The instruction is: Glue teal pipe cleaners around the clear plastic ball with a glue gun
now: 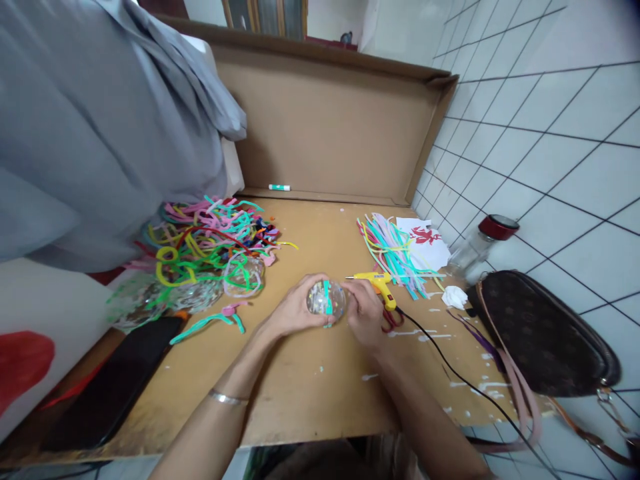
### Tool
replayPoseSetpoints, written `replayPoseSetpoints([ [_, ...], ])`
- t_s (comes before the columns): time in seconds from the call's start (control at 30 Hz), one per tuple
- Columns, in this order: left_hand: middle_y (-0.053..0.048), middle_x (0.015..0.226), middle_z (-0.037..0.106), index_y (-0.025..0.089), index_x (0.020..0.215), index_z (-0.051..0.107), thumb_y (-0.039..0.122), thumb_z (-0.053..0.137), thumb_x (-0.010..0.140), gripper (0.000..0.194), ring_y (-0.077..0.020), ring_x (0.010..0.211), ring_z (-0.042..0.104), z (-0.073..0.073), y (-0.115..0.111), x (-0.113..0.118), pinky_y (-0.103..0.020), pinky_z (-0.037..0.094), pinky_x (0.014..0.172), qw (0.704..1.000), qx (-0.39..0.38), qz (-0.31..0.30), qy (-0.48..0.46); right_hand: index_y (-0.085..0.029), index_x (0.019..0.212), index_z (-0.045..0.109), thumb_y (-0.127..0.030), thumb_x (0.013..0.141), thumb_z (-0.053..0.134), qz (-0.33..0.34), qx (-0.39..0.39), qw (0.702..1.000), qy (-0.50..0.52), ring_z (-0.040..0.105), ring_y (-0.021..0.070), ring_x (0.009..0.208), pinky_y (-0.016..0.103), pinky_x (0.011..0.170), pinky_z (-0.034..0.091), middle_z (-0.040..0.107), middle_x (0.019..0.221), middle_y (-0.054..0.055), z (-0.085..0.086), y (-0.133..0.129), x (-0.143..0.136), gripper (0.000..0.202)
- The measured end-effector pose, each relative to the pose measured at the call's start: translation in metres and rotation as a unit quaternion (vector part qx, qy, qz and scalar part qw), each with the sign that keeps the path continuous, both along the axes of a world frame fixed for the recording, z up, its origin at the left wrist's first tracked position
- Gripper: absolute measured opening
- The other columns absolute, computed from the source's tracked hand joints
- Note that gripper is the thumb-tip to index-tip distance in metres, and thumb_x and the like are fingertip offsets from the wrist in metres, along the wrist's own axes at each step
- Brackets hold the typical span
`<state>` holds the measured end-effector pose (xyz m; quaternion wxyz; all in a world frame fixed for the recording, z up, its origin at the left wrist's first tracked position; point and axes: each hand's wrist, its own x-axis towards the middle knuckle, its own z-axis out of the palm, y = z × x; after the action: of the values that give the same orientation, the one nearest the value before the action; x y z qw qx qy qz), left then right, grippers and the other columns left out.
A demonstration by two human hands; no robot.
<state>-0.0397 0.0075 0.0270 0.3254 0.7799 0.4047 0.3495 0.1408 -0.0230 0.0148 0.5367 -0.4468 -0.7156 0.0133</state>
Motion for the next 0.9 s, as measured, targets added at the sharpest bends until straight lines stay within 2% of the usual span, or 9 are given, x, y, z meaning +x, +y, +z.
replayPoseSetpoints([
  [0.23,-0.008,0.12,0.059,0.02,0.123,0.048,0.033,0.079,0.058,0.072,-0.0261,0.11,0.058,-0.002,0.001,0.003,-0.04,0.046,0.099,1.0,0.024,0.006,0.014,-0.024,0.096,0.064,-0.005,0.084,0.038,0.023,-0.011,0.999,0.036,0.063,0.0143,0.088,0.03,0.083,0.051,0.066,0.09,0.002,-0.001,-0.003,-0.002,0.034],
  [0.5,-0.009,0.121,0.057,0.019,0.123,0.048,0.034,0.079,0.058,0.074,-0.0259,0.112,0.057,-0.006,0.002,0.003,-0.039,0.046,0.099,0.999,0.044,0.003,0.014,-0.022,0.088,0.066,-0.015,0.085,0.044,-0.003,-0.026,0.998,0.065,0.063,0.0157,0.085,0.033,0.082,0.051,0.067,0.087,0.003,-0.002,-0.001,-0.004,0.023],
  [0.8,-0.009,0.121,0.057,0.018,0.124,0.048,0.036,0.08,0.057,0.076,-0.0259,0.112,0.056,-0.008,0.004,0.005,-0.039,0.045,0.1,0.999,0.053,0.003,0.005,-0.019,0.083,0.062,-0.025,0.082,0.052,-0.042,-0.066,0.976,0.204,0.061,0.0156,0.078,0.032,0.075,0.053,0.063,0.081,0.003,-0.014,0.007,-0.005,0.012],
  [0.9,-0.009,0.121,0.056,0.019,0.125,0.047,0.037,0.08,0.057,0.077,-0.0255,0.112,0.056,-0.011,0.005,0.004,-0.038,0.045,0.1,0.998,0.057,0.005,0.006,-0.019,0.089,0.064,-0.024,0.085,0.048,-0.036,-0.039,0.984,0.17,0.061,0.0162,0.082,0.032,0.076,0.052,0.063,0.086,0.004,-0.011,0.005,-0.004,0.017],
])
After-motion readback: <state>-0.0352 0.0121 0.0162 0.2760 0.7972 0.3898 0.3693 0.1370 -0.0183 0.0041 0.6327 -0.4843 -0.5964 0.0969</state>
